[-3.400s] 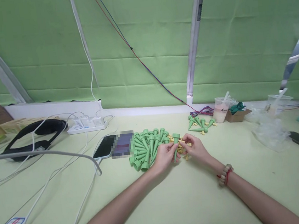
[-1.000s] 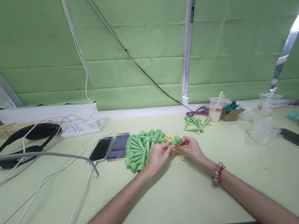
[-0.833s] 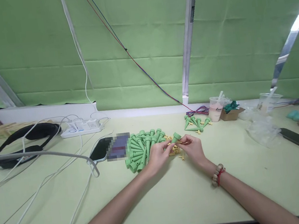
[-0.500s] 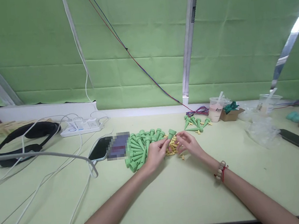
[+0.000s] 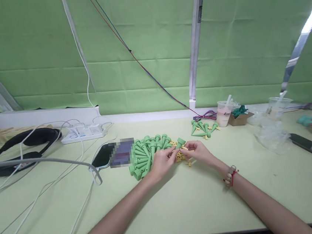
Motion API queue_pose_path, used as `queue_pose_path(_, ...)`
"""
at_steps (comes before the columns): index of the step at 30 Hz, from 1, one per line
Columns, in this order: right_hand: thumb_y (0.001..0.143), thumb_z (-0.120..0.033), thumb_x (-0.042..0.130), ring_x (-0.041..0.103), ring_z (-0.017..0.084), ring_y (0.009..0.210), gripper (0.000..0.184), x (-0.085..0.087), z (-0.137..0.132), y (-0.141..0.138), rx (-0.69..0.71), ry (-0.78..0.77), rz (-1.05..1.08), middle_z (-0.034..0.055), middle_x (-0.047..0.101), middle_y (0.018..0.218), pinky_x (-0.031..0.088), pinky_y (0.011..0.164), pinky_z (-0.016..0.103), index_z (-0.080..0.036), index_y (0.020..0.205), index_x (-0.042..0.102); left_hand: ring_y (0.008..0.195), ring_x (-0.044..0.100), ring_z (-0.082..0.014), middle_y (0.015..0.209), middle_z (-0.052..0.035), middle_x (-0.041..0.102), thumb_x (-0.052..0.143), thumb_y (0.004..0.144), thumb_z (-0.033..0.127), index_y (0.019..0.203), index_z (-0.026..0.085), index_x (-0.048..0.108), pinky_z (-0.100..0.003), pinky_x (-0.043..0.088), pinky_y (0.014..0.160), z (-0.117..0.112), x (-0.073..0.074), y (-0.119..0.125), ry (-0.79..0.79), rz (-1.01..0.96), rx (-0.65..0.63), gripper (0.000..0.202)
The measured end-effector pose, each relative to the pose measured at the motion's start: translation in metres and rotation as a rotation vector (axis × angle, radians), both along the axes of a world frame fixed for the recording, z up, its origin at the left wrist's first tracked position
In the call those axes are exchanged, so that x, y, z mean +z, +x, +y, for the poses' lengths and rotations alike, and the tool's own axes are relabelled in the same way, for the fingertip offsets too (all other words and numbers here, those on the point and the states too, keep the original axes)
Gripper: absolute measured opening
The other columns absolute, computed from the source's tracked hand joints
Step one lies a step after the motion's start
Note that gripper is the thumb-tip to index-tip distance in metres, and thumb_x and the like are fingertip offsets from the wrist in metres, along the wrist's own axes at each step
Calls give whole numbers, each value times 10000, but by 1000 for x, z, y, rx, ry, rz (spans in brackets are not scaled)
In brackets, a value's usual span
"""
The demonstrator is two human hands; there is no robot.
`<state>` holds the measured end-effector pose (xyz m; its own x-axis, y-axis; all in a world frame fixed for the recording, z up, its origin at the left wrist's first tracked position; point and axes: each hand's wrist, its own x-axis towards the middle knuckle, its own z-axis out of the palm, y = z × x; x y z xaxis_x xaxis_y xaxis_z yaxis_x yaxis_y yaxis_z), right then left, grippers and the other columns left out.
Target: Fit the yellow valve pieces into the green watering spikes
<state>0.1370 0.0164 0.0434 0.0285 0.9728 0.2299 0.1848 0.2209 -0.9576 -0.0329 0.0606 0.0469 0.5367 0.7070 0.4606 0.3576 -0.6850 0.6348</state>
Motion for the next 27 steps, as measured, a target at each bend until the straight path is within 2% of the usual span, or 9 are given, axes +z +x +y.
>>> queue_pose_path(6, 720, -327, 621, 460, 126, 536, 233, -2, 0, 0, -189, 296, -330, -3, 506, 573, 386, 470, 236, -205, 572, 490, 424, 363, -81, 439, 18, 487, 389, 848, 466, 526, 158, 598, -214, 275, 463, -4, 6, 3, -99, -35, -57, 492)
queue_pose_path(10, 722, -321, 619, 443, 132, 562, 219, -4, -1, 1, -245, 377, -386, 0, 484, 608, 377, 492, 238, -215, 576, 493, 420, 356, -74, 446, 18, 495, 403, 836, 476, 536, 155, 589, -206, 267, 443, -5, 6, 4, -181, -95, -91, 477)
queue_pose_path(13, 741, -442, 601, 491, 126, 539, 235, -5, 0, 0, -207, 240, -246, 10, 547, 671, 405, 475, 240, -212, 708, 560, 422, 382, -71, 495, 14, 535, 405, 835, 484, 602, 152, 603, -199, 290, 447, -4, 6, 3, -232, -168, -87, 452)
queue_pose_path(17, 759, -589, 503, 543, 117, 512, 422, -4, 3, -1, -63, -51, 60, 35, 580, 770, 470, 441, 252, -183, 815, 602, 422, 383, -66, 529, 10, 556, 421, 841, 456, 629, 146, 611, -200, 300, 456, -3, 7, 3, -231, -204, -83, 421)
queue_pose_path(22, 687, -456, 679, 565, 101, 635, 316, -2, 3, 0, 62, -175, 382, 29, 594, 840, 530, 531, 211, -185, 842, 634, 435, 381, -77, 523, 10, 549, 430, 839, 449, 617, 151, 611, -212, 294, 460, -5, 11, 3, -206, -190, -74, 413)
queue_pose_path(27, 718, -384, 683, 586, 101, 672, 235, 2, -2, 2, 189, -336, 534, 30, 620, 880, 534, 542, 209, -187, 835, 633, 431, 364, -80, 461, 25, 486, 412, 849, 439, 543, 162, 592, -218, 283, 475, -4, 10, 0, -109, -132, -48, 450)
